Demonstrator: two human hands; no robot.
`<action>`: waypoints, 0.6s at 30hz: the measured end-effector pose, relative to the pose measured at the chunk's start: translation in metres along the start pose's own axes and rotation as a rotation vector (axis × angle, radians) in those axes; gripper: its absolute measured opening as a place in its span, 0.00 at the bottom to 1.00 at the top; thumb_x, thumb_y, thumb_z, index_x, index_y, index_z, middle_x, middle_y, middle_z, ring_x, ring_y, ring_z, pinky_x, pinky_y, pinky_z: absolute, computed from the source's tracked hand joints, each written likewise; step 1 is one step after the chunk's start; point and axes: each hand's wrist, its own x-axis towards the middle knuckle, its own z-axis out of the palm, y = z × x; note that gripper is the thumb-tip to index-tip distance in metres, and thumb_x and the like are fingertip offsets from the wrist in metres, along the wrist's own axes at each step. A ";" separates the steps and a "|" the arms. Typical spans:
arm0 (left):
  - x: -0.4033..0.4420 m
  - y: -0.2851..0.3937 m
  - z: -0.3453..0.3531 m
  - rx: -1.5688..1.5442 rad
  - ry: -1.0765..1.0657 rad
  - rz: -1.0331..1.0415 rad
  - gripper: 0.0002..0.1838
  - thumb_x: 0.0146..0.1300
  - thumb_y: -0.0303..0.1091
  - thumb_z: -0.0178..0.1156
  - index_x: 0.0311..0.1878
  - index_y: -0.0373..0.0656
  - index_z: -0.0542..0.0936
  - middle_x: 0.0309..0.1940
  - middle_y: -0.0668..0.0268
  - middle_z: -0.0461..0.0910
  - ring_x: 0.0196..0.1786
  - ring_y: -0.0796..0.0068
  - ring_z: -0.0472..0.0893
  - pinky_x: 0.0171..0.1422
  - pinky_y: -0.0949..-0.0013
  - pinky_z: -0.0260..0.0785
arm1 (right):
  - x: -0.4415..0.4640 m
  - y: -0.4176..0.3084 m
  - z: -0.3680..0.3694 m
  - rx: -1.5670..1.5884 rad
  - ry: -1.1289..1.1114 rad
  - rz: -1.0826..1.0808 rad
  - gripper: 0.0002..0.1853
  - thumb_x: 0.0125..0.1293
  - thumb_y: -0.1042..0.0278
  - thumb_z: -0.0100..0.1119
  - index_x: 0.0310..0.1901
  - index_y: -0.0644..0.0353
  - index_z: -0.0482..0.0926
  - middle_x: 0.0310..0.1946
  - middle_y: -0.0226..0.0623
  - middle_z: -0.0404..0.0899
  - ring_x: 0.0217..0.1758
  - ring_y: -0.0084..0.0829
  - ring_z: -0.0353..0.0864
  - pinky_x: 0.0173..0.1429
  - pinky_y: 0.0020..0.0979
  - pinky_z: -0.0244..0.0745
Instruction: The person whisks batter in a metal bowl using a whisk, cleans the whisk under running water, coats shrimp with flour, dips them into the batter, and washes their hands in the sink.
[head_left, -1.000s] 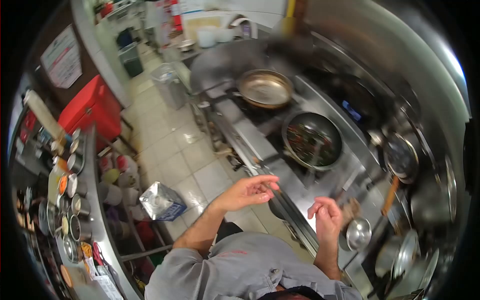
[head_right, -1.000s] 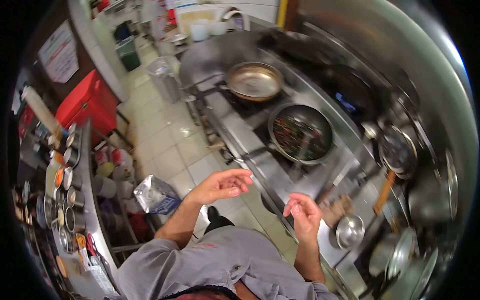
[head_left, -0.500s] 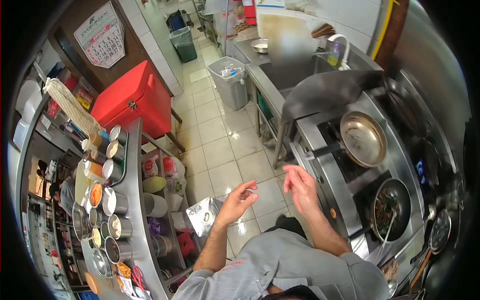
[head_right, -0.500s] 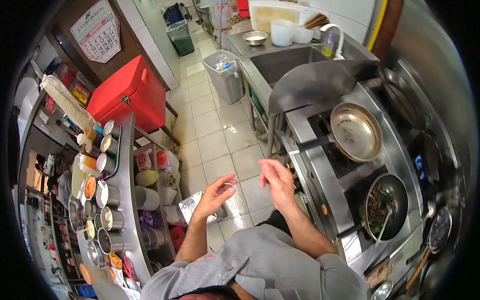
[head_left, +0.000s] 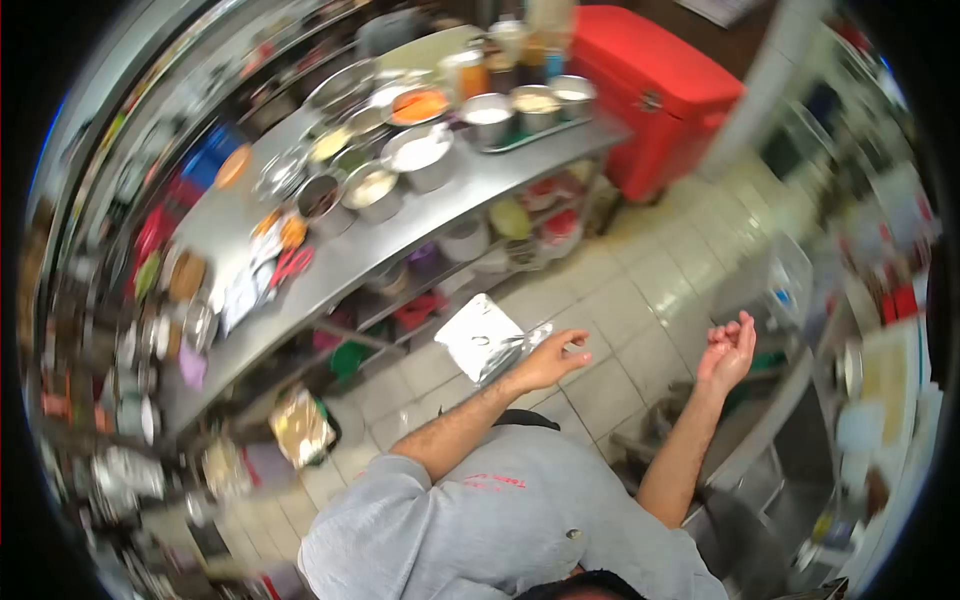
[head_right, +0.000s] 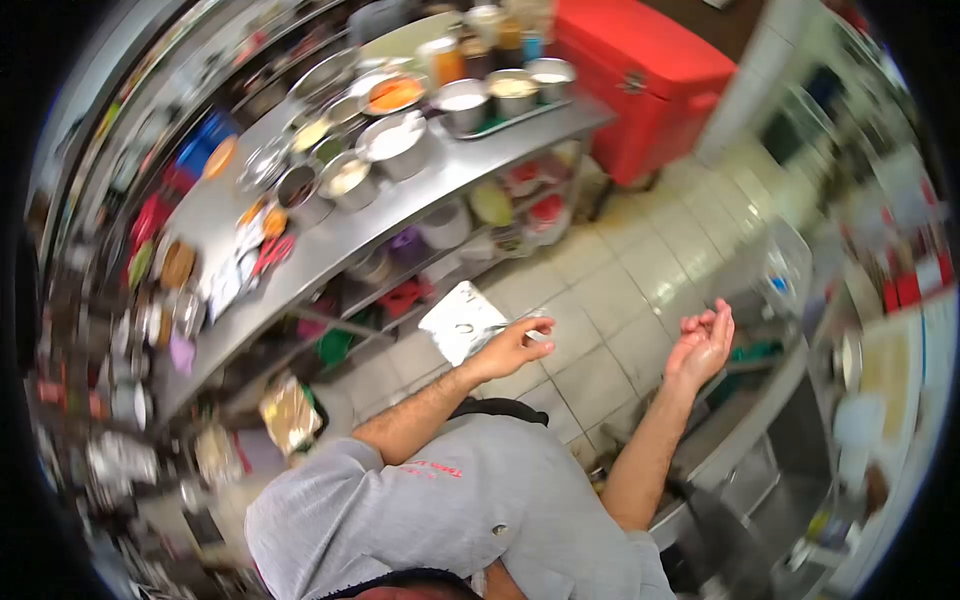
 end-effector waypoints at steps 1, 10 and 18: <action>-0.009 -0.008 -0.018 -0.016 0.077 -0.019 0.26 0.63 0.41 0.58 0.62 0.41 0.67 0.51 0.62 0.72 0.44 0.73 0.76 0.50 0.69 0.70 | 0.005 0.017 0.008 -0.021 -0.037 0.068 0.13 0.69 0.60 0.50 0.46 0.61 0.72 0.23 0.27 0.67 0.22 0.22 0.64 0.30 0.25 0.62; -0.176 -0.105 -0.259 -0.895 1.375 0.056 0.12 0.64 0.40 0.56 0.43 0.45 0.69 0.34 0.65 0.71 0.35 0.68 0.78 0.33 0.65 0.76 | -0.051 0.170 -0.023 -0.382 -0.252 0.581 0.10 0.67 0.62 0.53 0.42 0.60 0.72 0.21 0.25 0.66 0.20 0.18 0.65 0.23 0.21 0.63; -0.354 -0.191 -0.519 -0.883 2.022 0.367 0.21 0.66 0.44 0.53 0.52 0.39 0.61 0.42 0.57 0.67 0.36 0.55 0.77 0.35 0.56 0.77 | -0.104 0.218 -0.012 -0.702 -0.169 0.717 0.07 0.66 0.61 0.54 0.39 0.54 0.71 0.18 0.25 0.68 0.16 0.20 0.69 0.17 0.23 0.65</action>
